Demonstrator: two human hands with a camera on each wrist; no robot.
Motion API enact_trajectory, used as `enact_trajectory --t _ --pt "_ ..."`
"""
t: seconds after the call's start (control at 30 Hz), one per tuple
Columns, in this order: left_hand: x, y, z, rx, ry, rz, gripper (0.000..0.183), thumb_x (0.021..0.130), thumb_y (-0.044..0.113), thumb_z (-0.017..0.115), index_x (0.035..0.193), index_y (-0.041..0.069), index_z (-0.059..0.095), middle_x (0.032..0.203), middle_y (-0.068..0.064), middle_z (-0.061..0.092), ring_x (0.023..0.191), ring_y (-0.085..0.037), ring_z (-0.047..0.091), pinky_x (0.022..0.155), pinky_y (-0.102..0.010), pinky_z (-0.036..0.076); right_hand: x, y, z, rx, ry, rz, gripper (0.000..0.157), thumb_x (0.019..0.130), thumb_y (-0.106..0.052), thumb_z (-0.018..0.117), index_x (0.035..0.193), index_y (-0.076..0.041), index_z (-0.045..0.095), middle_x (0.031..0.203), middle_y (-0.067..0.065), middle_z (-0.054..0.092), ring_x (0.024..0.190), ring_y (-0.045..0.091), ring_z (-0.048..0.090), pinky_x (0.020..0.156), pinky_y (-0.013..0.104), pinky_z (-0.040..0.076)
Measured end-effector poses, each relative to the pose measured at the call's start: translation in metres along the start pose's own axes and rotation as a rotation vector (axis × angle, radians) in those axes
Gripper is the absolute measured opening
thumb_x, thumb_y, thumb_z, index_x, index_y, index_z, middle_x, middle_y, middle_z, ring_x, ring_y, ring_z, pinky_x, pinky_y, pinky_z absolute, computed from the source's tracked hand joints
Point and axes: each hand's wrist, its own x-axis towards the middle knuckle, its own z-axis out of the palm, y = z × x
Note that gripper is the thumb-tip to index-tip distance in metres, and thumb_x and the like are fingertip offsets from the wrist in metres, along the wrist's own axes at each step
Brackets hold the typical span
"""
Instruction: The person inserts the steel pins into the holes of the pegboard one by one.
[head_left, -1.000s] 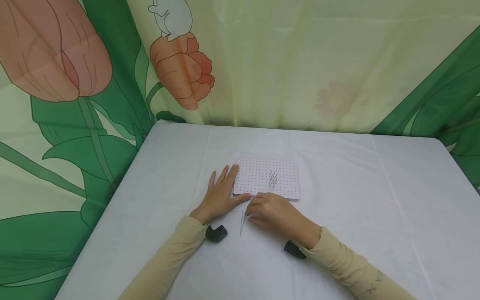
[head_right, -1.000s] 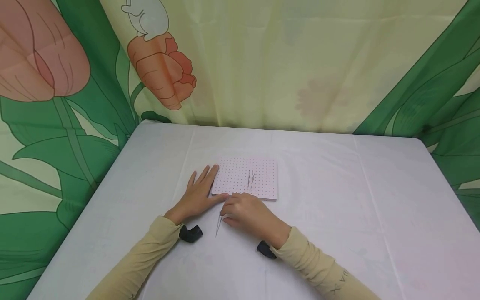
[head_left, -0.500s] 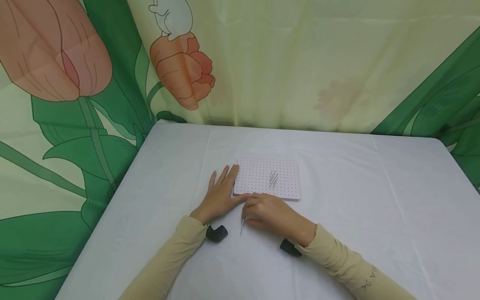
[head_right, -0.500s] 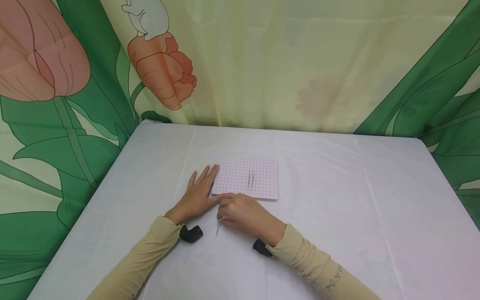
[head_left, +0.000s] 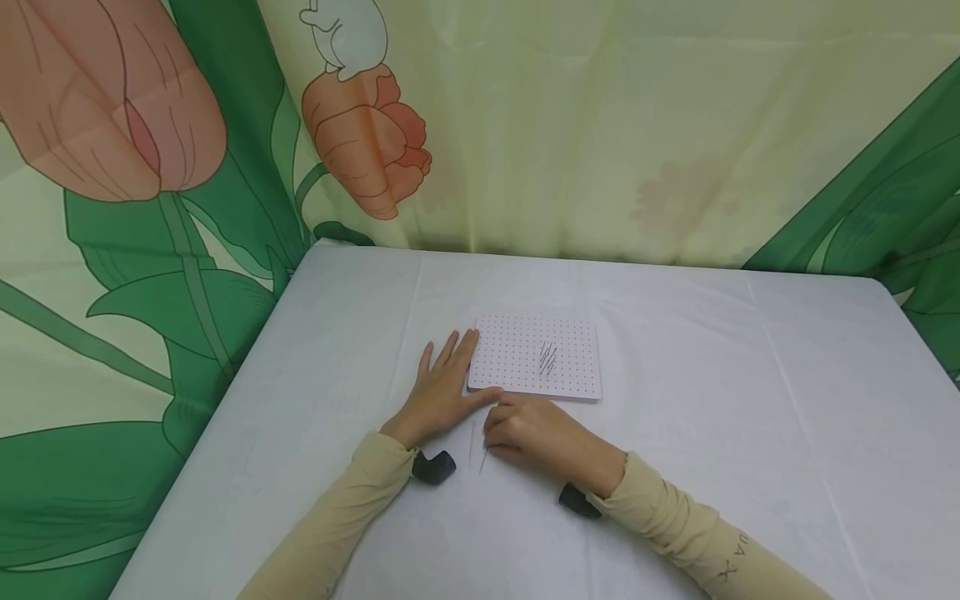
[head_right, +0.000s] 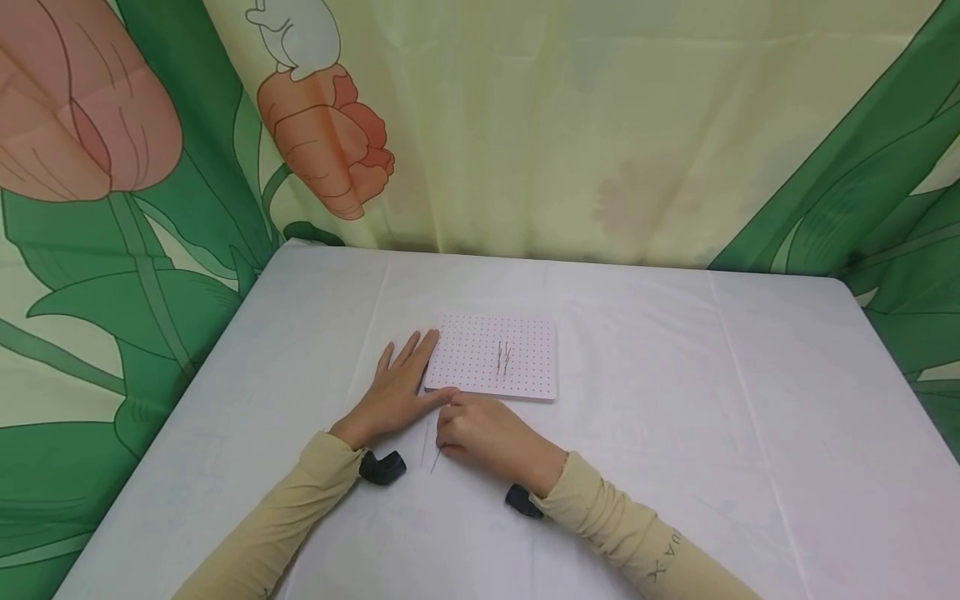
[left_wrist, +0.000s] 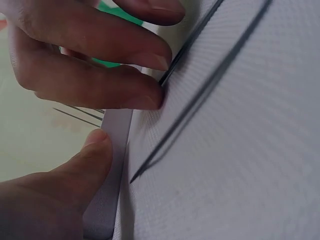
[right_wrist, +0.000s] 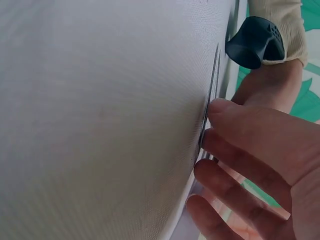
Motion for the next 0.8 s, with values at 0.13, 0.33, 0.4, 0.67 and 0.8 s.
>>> enact_trajectory --t 0.13,0.33,0.4,0.67,0.8 --pt "0.0003 -0.0007 0.0006 0.001 0.004 0.003 0.099 0.092 0.061 0.059 0.160 0.010 0.009 0.167 -0.008 0.014 0.155 -0.026 0.005 0.122 -0.052 -0.007 0.0009 -0.0007 -0.0009 -0.012 -0.030 0.010 0.007 0.083 -0.013 0.079 0.089 -0.017 0.080 0.091 -0.009 0.072 0.094 0.008 0.061 0.087 0.020 0.052" --pt "0.0004 -0.0005 0.0011 0.001 0.008 0.005 0.099 0.092 0.061 0.059 0.160 0.010 0.009 0.167 -0.007 0.014 0.155 -0.026 0.005 0.122 -0.053 -0.006 0.0015 -0.0011 -0.0013 -0.097 -0.071 -0.010 0.003 0.082 -0.017 0.079 0.084 -0.019 0.079 0.087 -0.008 0.069 0.088 0.009 0.059 0.082 0.019 0.051" --pt "0.0002 0.0002 0.0006 0.001 0.004 0.000 0.099 0.092 0.061 0.059 0.160 0.011 0.009 0.167 -0.007 0.014 0.155 -0.025 0.004 0.122 -0.052 -0.007 0.0016 -0.0012 -0.0014 -0.116 -0.070 -0.017 0.003 0.082 -0.017 0.079 0.083 -0.020 0.078 0.085 -0.008 0.069 0.086 0.009 0.059 0.081 0.019 0.051" --pt "0.0002 0.0005 0.0006 0.001 -0.003 -0.013 0.101 0.090 0.064 0.059 0.161 0.011 0.008 0.167 -0.005 0.013 0.155 -0.024 0.003 0.122 -0.051 -0.007 0.0013 -0.0027 -0.0020 -0.156 -0.094 -0.016 0.007 0.084 -0.013 0.078 0.082 -0.019 0.075 0.081 -0.007 0.064 0.082 0.009 0.059 0.075 0.019 0.051" --pt "0.0008 0.0000 0.0010 0.006 -0.004 -0.013 0.102 0.090 0.064 0.058 0.161 0.011 0.008 0.167 -0.005 0.013 0.155 -0.024 0.003 0.122 -0.051 -0.007 0.0013 -0.0036 -0.0025 -0.180 -0.118 -0.005 0.010 0.084 -0.011 0.076 0.079 -0.017 0.072 0.077 -0.006 0.061 0.075 0.009 0.059 0.070 0.021 0.051"
